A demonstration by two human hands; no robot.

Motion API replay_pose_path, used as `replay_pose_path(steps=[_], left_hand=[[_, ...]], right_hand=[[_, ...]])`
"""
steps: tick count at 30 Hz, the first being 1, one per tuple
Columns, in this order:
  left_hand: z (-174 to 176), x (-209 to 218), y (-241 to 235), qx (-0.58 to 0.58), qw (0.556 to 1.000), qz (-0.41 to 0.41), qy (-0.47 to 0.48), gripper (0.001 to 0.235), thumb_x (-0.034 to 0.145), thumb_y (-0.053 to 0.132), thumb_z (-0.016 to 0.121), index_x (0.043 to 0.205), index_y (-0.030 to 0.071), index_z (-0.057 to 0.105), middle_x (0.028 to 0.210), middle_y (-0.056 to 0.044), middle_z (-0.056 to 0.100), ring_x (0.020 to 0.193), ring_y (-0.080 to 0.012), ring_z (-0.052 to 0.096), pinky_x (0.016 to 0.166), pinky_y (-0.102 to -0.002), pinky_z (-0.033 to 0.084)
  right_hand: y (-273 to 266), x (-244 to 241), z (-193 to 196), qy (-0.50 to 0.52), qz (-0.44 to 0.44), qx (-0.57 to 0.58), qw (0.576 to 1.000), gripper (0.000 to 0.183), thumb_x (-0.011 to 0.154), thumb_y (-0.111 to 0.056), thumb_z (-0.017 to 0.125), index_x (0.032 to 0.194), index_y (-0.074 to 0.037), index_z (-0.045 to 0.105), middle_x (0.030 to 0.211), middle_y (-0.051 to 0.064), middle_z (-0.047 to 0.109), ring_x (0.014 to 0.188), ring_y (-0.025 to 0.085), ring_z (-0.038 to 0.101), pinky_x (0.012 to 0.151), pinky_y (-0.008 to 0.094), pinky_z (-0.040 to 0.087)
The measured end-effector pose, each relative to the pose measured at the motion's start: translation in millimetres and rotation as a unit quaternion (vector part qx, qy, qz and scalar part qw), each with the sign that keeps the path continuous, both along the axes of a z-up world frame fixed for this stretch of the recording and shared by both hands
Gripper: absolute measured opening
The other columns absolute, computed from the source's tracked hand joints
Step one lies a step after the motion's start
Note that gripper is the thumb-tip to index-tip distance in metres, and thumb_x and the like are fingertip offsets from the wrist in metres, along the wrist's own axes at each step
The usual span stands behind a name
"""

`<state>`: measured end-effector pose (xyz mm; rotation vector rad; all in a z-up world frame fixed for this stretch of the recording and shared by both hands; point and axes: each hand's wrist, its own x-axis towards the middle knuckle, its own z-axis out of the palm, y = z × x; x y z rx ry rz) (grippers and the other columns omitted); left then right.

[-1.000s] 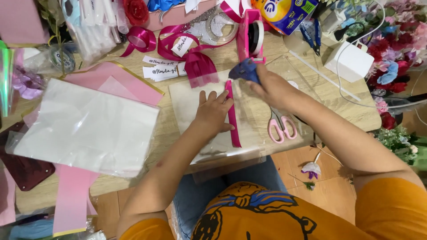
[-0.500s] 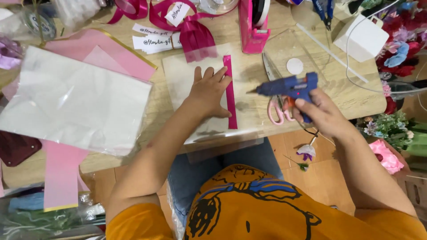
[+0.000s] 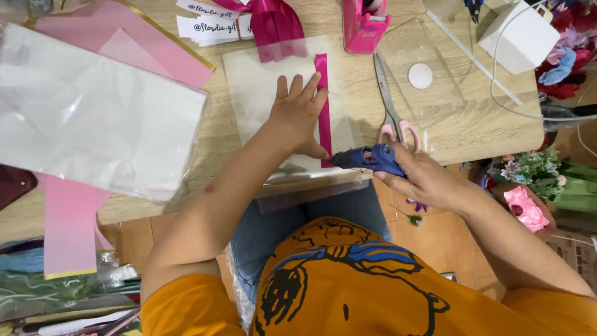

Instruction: The person decorates a clear plastic-wrapped gift box by attaching pink ribbons. They use a hot glue gun to apply adhesive, place ribbon pieces, and trim excess with scissors. The process is repeated multiple times to add several ribbon decorations to the box.

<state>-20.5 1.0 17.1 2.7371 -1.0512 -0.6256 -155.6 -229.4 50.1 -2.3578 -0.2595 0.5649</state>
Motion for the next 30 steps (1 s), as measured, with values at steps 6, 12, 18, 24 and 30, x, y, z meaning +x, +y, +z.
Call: replay_pose_path(steps=[6, 12, 18, 24, 30], left_hand=[[-19.5, 9.9, 1.6, -0.026, 1.000, 0.004, 0.000, 0.102, 0.066, 0.051, 0.086, 0.149, 0.011, 0.043, 0.162, -0.017, 0.033, 0.140, -0.0354, 0.031, 0.113, -0.058, 0.012], [-20.7, 9.9, 2.2, -0.039, 0.999, 0.011, 0.011, 0.103, 0.064, 0.046, 0.088, 0.148, 0.009, 0.043, 0.162, -0.018, 0.034, 0.140, -0.0347, 0.029, 0.113, -0.056, 0.010], [-19.4, 10.0, 4.0, -0.045, 0.999, 0.009, 0.027, 0.104, 0.064, 0.044, 0.089, 0.149, 0.009, 0.043, 0.163, -0.018, 0.032, 0.142, -0.0355, 0.026, 0.113, -0.056, 0.007], [-14.1, 9.7, 3.8, -0.035, 0.999, 0.007, 0.025, 0.105, 0.062, 0.044, 0.090, 0.149, 0.008, 0.042, 0.162, -0.019, 0.033, 0.139, -0.0345, 0.028, 0.112, -0.054, 0.007], [-16.3, 9.8, 2.8, -0.030, 0.999, 0.007, 0.026, 0.106, 0.063, 0.046, 0.090, 0.149, 0.009, 0.041, 0.163, -0.019, 0.031, 0.139, -0.0340, 0.028, 0.112, -0.055, 0.006]], right_hand=[[13.6, 9.3, 16.7, 0.030, 0.018, -0.067, 0.997, 0.041, 0.096, -0.027, 0.060, 0.131, -0.008, 0.049, 0.073, 0.024, 0.069, 0.069, 0.040, 0.073, 0.062, 0.047, 0.057], [5.1, 11.7, 9.2, 0.047, 0.054, -0.138, 0.988, 0.048, 0.096, -0.030, 0.059, 0.136, -0.006, 0.043, 0.079, 0.030, 0.069, 0.078, 0.048, 0.073, 0.069, 0.054, 0.058], [2.8, 13.5, 7.2, 0.049, 0.077, -0.174, 0.980, 0.048, 0.098, -0.030, 0.055, 0.136, -0.003, 0.042, 0.079, 0.030, 0.070, 0.077, 0.046, 0.074, 0.069, 0.053, 0.059], [45.9, 22.4, 50.7, -0.021, 0.176, -0.256, 0.950, 0.039, 0.100, -0.035, 0.053, 0.121, -0.002, 0.049, 0.077, 0.021, 0.070, 0.071, 0.038, 0.075, 0.064, 0.046, 0.061], [63.6, 18.9, 53.1, -0.076, 0.270, -0.287, 0.916, 0.033, 0.101, -0.029, 0.047, 0.118, -0.001, 0.050, 0.077, 0.013, 0.067, 0.067, 0.030, 0.074, 0.061, 0.039, 0.061]])
